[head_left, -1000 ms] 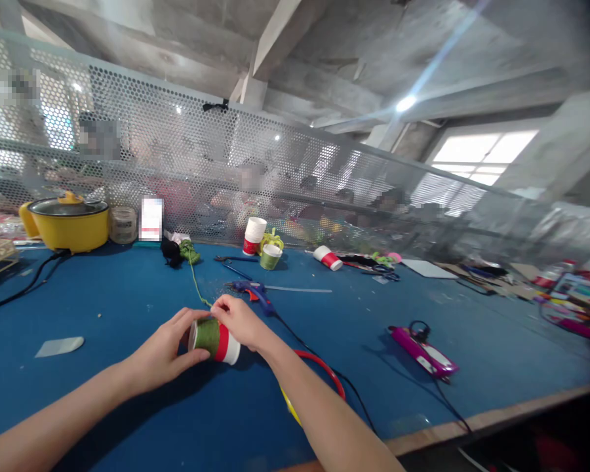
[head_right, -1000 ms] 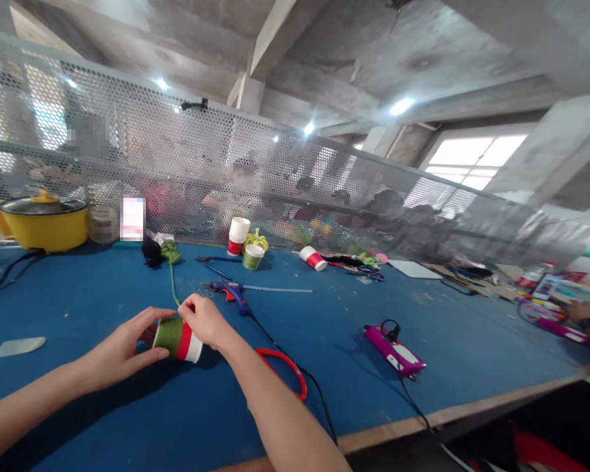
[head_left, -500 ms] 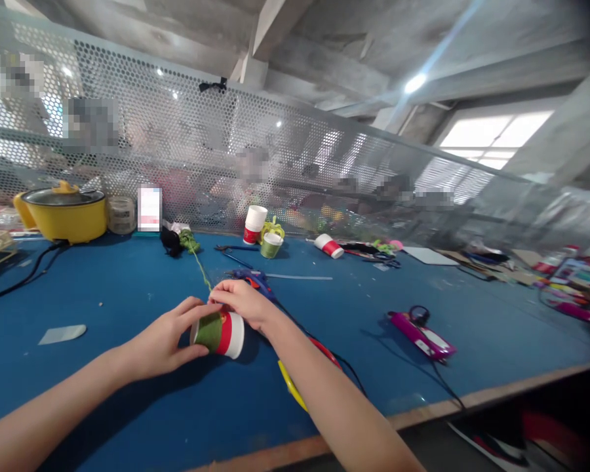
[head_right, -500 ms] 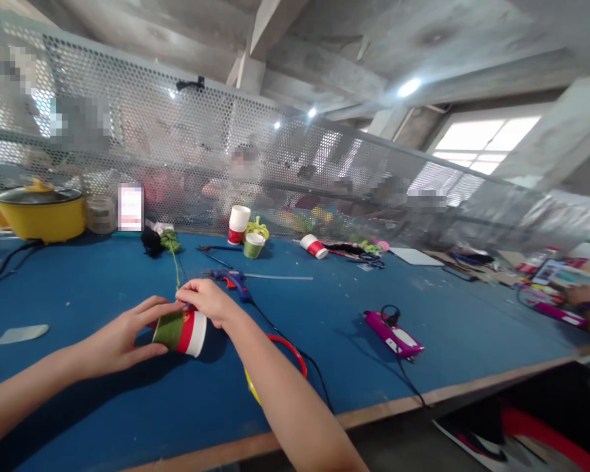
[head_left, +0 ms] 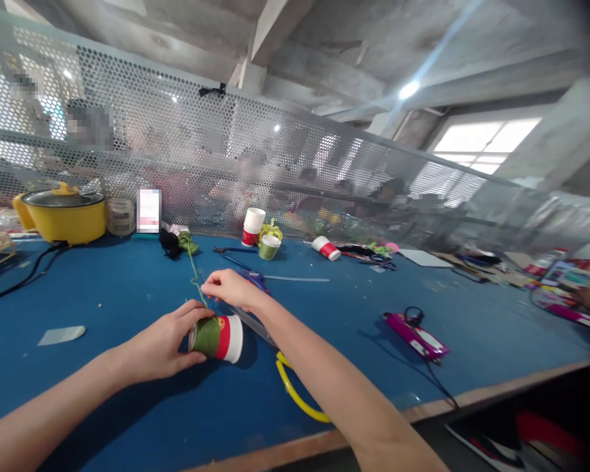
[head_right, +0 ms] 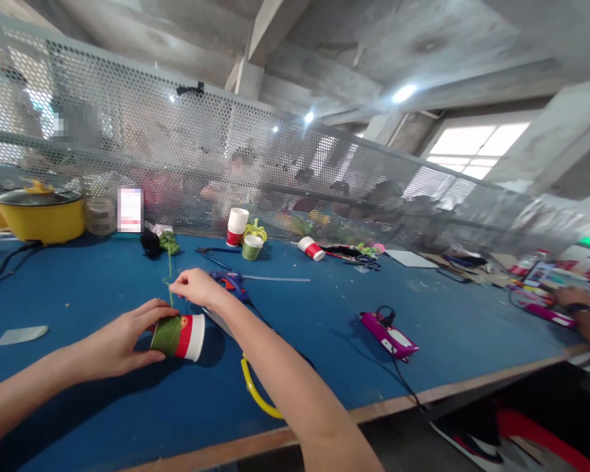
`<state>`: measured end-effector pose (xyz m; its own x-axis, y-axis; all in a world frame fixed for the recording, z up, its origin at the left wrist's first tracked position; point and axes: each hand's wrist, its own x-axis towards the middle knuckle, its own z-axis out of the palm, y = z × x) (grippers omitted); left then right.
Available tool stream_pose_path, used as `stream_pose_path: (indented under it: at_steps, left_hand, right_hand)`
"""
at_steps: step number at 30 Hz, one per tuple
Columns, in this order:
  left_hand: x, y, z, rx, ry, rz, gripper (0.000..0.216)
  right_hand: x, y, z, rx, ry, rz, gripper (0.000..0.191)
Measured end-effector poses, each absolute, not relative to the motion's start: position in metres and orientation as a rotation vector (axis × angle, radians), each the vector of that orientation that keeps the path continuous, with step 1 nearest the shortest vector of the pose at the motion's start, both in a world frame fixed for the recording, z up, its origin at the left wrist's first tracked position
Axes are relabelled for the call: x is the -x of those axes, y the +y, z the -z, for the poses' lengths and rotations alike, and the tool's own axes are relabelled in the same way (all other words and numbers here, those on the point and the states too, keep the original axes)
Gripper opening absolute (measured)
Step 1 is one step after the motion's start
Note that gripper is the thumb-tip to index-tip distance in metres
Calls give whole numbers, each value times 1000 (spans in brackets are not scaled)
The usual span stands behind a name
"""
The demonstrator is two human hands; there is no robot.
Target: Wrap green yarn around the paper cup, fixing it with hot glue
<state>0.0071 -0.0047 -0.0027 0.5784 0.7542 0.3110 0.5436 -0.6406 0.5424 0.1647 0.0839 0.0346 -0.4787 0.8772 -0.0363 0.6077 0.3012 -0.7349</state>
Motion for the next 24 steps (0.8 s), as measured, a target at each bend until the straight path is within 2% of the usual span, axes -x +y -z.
stream_pose_path:
  at_steps: [6, 10, 13, 17, 24]
  left_hand:
    - [-5, -1, 7, -2448, 1084, -819, 50]
    - [-3, 2, 7, -2488, 1178, -839, 48]
    - [-2, 3, 6, -2515, 1194, -859, 47]
    - [-1, 4, 6, -2512, 1217, -888, 47]
    - [1, 6, 8, -2507, 1213, -869, 46]
  right_hand:
    - [-214, 113, -34, 1621, -2056, -549, 17]
    - [-242, 122, -24, 1818, -2046, -389, 18]
    - [-249, 124, -16, 1913, -2071, -344, 21]
    - [-248, 131, -9, 2008, -2047, -347, 12]
    - [-246, 133, -4, 1991, -1908, -452, 9]
